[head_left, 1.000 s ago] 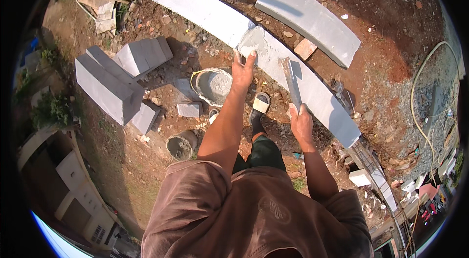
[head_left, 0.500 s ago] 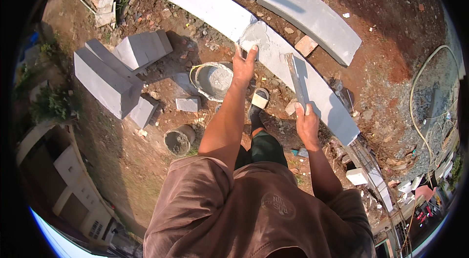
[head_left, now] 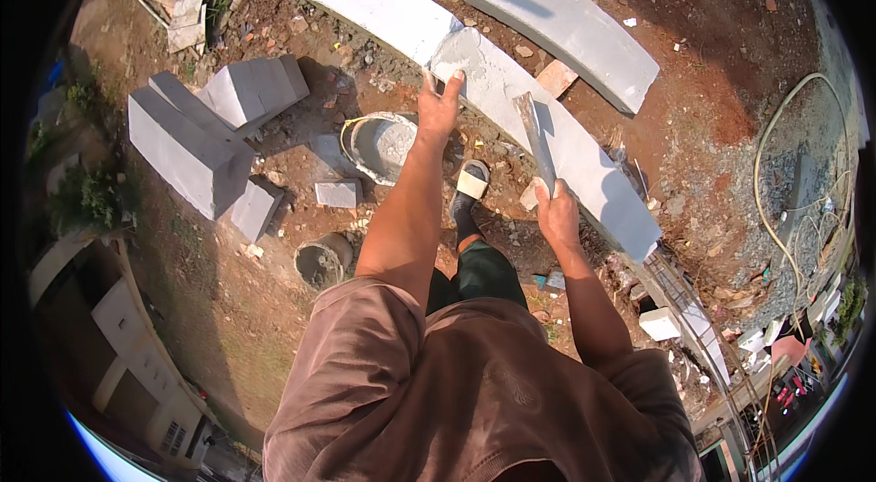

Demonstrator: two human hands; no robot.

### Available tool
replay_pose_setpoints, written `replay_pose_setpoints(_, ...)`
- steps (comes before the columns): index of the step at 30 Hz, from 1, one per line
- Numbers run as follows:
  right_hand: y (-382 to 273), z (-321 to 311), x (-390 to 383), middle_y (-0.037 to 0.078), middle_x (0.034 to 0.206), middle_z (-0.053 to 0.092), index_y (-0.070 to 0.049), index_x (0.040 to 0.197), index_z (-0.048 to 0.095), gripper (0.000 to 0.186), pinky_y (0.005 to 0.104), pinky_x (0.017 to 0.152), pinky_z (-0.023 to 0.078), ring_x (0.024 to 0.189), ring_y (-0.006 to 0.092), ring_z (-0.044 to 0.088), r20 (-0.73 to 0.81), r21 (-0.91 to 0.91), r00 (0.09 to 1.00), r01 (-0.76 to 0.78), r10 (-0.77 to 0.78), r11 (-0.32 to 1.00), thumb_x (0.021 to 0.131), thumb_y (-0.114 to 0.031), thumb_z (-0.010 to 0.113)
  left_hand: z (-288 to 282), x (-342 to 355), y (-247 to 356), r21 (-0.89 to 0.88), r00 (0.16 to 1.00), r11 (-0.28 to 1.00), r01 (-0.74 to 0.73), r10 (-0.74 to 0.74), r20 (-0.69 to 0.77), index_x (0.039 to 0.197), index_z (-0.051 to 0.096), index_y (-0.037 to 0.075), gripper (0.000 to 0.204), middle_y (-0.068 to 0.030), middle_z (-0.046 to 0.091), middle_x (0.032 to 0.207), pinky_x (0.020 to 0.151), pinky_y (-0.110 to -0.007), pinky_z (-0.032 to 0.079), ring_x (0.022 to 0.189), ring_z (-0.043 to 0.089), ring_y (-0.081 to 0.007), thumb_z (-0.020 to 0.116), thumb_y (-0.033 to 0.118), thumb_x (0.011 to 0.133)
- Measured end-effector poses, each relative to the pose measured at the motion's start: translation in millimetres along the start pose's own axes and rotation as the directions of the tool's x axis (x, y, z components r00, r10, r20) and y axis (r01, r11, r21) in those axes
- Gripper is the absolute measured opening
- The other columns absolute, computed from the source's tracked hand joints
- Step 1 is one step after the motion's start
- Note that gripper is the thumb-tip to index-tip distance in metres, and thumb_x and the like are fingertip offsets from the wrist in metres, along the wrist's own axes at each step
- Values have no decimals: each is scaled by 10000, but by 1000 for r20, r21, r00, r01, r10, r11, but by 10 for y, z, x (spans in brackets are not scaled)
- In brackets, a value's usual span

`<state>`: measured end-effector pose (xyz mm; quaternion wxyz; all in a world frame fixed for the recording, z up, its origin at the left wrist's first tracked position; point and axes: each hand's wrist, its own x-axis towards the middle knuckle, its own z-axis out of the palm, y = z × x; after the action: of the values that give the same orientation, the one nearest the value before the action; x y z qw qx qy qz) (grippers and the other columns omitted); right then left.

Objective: The person scoops mortar from a bucket with a trowel and applies it to the joints of a low wall made of concrete blocks. They then pick up a concrete block, place it on the wall, and adjust its position. The person repeats the process of applying mortar and placing blocks to extend the wall.

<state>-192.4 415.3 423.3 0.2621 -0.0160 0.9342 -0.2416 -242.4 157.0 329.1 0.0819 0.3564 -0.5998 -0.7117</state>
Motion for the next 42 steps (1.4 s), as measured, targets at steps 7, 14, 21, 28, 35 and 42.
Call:
replay_pose_setpoints(7,-190,-120,-64,264,760,601,12,891,548,419,502,667,445,737,459,577,-100,157,992,87,-72,984,894,-406,521,47,-85,198,31,999,998,54,-54,-4,1293,358,-124,699,-227,509,1239,991,-339,348,1158,476,-274,655,304,827)
replay_pose_setpoints(14,-220,108,64,289,848,602,23,991,555,450,506,693,445,814,471,569,40,100,999,10,-14,995,899,-415,502,40,-36,226,18,999,999,-42,42,3,1288,352,-133,708,-248,505,1234,988,-340,358,1149,485,-291,659,303,823)
replay_pose_setpoints(21,-161,120,4,268,802,614,14,1008,576,466,498,689,444,790,455,589,15,3,998,55,-55,998,898,-431,492,4,64,-102,137,993,990,-24,40,-111,1277,402,-95,657,-207,532,1209,968,-330,375,1124,501,-256,663,304,824)
replay_pose_setpoints(28,515,-82,-913,162,642,572,23,876,582,550,394,621,446,637,299,587,-137,263,973,-146,187,954,876,-522,508,-402,-194,4,299,992,947,-119,124,1,1340,186,-186,987,-351,338,1347,1043,-352,318,1259,389,-377,669,466,779)
replay_pose_setpoints(35,1218,269,-2495,201,660,595,43,785,573,634,433,641,451,698,373,603,-122,247,849,-475,513,845,859,-580,485,-2839,-2113,-1341,682,981,730,37,-155,113,1290,404,-97,650,-262,575,1131,763,-321,492,932,617,-265,623,346,867)
replay_pose_setpoints(42,1040,674,-3173,247,687,583,18,777,596,620,454,667,445,757,408,599,-208,429,752,-504,625,750,853,-586,480,-5516,-3891,-1514,939,724,9,343,-639,-258,942,646,63,465,-128,650,884,694,-397,472,804,617,-239,569,506,828)
